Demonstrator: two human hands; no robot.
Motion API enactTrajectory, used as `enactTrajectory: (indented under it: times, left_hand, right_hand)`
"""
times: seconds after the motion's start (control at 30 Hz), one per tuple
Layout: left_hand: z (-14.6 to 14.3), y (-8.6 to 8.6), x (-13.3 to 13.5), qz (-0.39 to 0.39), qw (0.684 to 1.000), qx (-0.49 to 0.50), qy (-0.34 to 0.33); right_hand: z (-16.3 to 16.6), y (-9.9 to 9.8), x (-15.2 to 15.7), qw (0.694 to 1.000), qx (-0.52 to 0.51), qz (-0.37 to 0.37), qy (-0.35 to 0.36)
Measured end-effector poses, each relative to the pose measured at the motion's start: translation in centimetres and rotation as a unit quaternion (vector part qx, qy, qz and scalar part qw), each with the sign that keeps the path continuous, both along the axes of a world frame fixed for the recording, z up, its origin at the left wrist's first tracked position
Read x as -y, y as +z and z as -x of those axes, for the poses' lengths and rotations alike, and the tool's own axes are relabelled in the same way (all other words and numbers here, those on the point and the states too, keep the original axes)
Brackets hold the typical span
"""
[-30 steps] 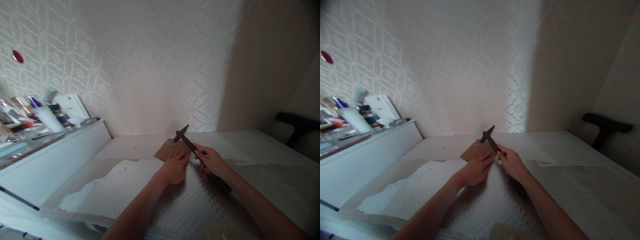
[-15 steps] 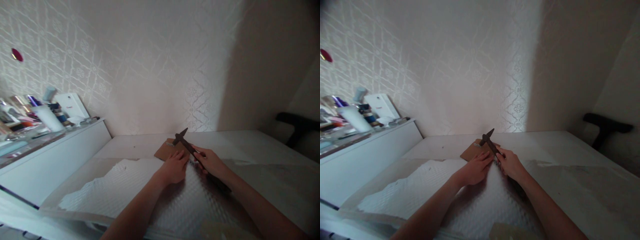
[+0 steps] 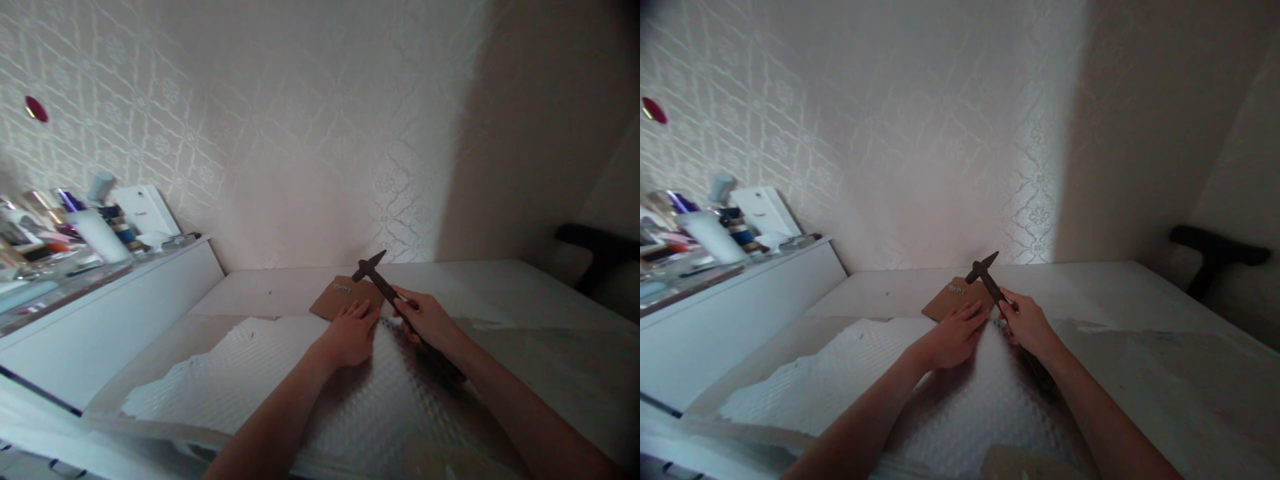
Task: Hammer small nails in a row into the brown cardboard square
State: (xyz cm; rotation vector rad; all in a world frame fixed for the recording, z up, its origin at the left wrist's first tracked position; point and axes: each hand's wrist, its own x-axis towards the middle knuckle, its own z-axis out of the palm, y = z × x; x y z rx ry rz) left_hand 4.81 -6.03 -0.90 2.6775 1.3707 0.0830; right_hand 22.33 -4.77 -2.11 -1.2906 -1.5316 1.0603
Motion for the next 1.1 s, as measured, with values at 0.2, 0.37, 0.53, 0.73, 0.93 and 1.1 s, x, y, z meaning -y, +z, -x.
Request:
enactTrajectory:
  times: [0.2, 0.37, 0.53, 0.73, 0.93, 1.1]
  left_hand:
    - [-0.01, -0.05, -0.06, 0.003, 1.0, -0.006, 0.003]
    - [0.09, -0.17, -0.12, -0.004, 1.0, -0.003, 0.005]
    - [0.03, 0.09, 0.03, 0.003, 1.0, -0.006, 0.005]
    - [0.08, -0.05, -0.07, 0.004, 1.0, -0.009, 0.003]
    - [0.05, 0.0, -0.03, -0.005, 1.0, 0.001, -0.001]
    - [0.07, 0.04, 0.02, -0.008, 1.0, -0.007, 0.003]
  right_hand:
    - [0.28, 0.17, 0.05, 1.0, -0.016, 0.018, -0.004]
    - [0.29, 0.12, 0.02, 0.999, -0.003, 0.025, 0.025]
    - [0.38, 0.39, 0.22, 1.0, 0.007, 0.025, -0.005]
    - [0.34, 0.51, 0.35, 0.999, 0.027, 0.012, 0.02]
    - [0.33, 0.53, 0.37, 0.999, 0.027, 0.009, 0.022]
    - [0.39, 0.63, 0.43, 1.0, 0.008, 0.003, 0.002]
